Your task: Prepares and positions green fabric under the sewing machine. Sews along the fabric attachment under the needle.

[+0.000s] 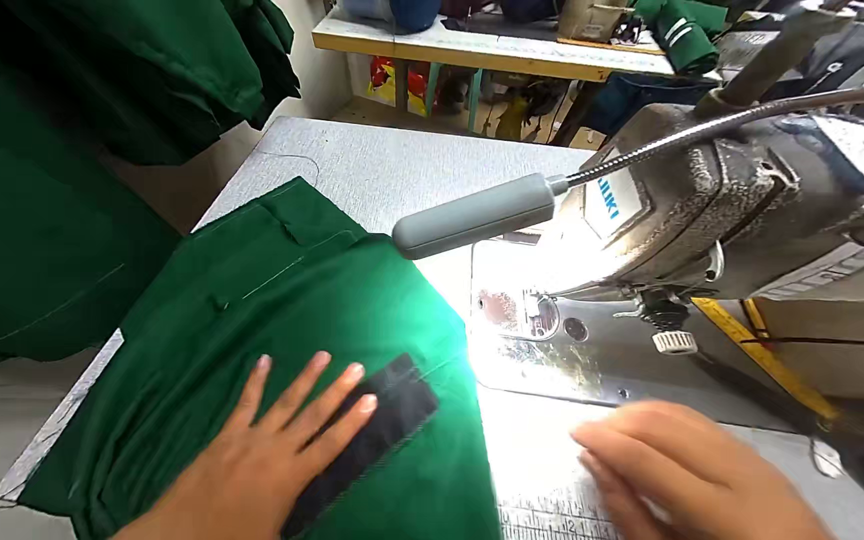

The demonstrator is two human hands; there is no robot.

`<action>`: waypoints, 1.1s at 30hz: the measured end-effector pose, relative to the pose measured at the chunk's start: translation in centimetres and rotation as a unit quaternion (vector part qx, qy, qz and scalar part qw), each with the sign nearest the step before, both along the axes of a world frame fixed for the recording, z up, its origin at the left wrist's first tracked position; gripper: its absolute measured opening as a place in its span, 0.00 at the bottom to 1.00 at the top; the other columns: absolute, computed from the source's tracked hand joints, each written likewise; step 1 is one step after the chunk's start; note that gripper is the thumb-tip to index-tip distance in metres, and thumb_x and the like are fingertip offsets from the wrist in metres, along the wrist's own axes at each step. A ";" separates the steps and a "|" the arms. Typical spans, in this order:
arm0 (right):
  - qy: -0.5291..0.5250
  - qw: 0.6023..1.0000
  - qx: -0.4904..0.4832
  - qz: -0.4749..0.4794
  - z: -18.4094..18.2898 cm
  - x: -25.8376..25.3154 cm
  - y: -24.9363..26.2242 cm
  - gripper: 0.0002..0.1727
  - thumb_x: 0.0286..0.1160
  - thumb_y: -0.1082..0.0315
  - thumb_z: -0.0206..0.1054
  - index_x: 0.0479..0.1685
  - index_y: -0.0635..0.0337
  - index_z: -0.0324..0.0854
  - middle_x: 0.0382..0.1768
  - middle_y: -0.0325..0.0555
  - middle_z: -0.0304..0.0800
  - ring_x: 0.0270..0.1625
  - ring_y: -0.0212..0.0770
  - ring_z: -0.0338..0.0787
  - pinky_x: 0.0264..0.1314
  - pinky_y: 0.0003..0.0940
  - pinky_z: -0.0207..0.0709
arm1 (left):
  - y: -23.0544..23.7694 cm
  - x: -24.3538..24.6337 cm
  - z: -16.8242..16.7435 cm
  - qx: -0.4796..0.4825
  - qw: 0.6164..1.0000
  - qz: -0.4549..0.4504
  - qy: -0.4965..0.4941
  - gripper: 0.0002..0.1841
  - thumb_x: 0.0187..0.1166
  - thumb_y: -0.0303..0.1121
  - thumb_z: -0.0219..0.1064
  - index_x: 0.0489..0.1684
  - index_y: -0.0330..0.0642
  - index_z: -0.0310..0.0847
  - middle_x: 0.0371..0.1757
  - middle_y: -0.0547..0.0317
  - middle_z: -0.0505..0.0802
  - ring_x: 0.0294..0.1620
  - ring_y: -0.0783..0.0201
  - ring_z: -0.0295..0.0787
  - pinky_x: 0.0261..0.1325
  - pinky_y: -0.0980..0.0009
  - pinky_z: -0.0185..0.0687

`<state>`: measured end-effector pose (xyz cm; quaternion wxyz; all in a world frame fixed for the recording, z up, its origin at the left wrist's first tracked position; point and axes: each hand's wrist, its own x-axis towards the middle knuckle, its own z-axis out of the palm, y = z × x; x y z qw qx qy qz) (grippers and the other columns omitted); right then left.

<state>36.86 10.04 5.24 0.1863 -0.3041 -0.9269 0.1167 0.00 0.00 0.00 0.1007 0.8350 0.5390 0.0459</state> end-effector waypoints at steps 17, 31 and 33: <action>-0.075 0.970 0.103 0.207 -4.6 -10.0 6.5 0.13 0.82 0.59 0.52 0.38 0.52 0.81 0.29 0.40 0.83 0.30 0.41 0.87 0.24 0.36 0.79 | -3.6 -9.3 -2.5 0.113 0.986 -0.065 -0.105 0.33 0.88 0.51 0.42 0.94 0.56 0.50 0.95 0.65 0.59 0.97 0.61 0.42 0.93 0.37 0.36; 0.172 0.974 -0.115 -0.092 -6.2 -9.5 3.3 0.17 0.65 0.72 0.64 0.13 0.54 0.61 0.19 0.35 0.65 0.24 0.20 0.62 0.26 0.14 0.53 | -4.3 -8.0 -2.8 0.172 0.978 -0.060 0.099 0.27 0.90 0.28 0.43 0.90 0.43 0.54 0.94 0.55 0.60 0.96 0.52 0.45 0.91 0.41 0.45; 0.198 0.969 -0.117 -0.089 -6.6 -9.4 3.4 0.16 0.64 0.74 0.64 0.14 0.54 0.62 0.20 0.34 0.65 0.24 0.19 0.62 0.27 0.13 0.52 | -4.3 -8.0 -2.9 0.173 0.979 -0.058 0.094 0.27 0.90 0.30 0.43 0.90 0.43 0.53 0.94 0.55 0.60 0.96 0.53 0.46 0.91 0.41 0.45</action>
